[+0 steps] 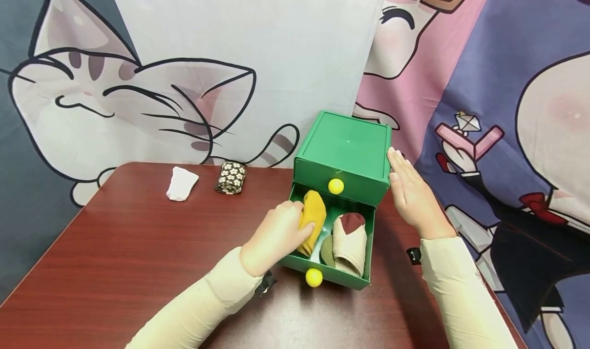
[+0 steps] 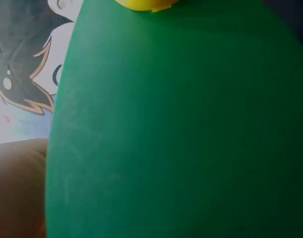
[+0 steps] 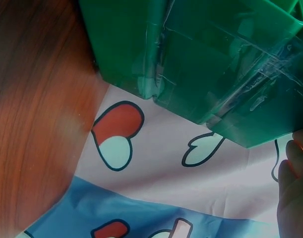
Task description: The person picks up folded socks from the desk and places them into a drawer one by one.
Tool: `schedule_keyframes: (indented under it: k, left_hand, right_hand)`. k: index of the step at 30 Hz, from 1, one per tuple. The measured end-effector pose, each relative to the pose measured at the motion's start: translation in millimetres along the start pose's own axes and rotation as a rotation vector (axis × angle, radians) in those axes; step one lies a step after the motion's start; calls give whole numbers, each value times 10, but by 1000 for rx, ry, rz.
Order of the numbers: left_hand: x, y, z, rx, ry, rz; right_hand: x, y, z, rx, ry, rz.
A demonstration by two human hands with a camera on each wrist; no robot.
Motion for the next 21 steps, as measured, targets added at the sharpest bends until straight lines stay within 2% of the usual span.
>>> schedule_keyframes:
  k: [4,8,13,17,21]
  left_hand:
    - [70,19,-60,43,-59,14]
    - [126,38,-95,69,-74,40]
    - [155,48,-101,71,-88,59]
    - [121,62,-116,60,-183,25]
    - [40,92,-160,74,-322,-75]
  right_hand:
    - [2,6,3,-4,-1,-8]
    - [2,9,9,-1,-2,-4]
    - [-4,5,9,-1,1,0]
    - [-3,4,-3,3,2,0]
    - [0,6,-11,9,5,5]
Point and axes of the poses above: each hand's wrist, its own y-axis away from the middle knuckle, its own x-axis out of the palm, z = x × y, the point moved 9 cm from there along -y, towards the middle knuckle, and after that the axes turned 11 degrees about -z, right-handed, at the moved point
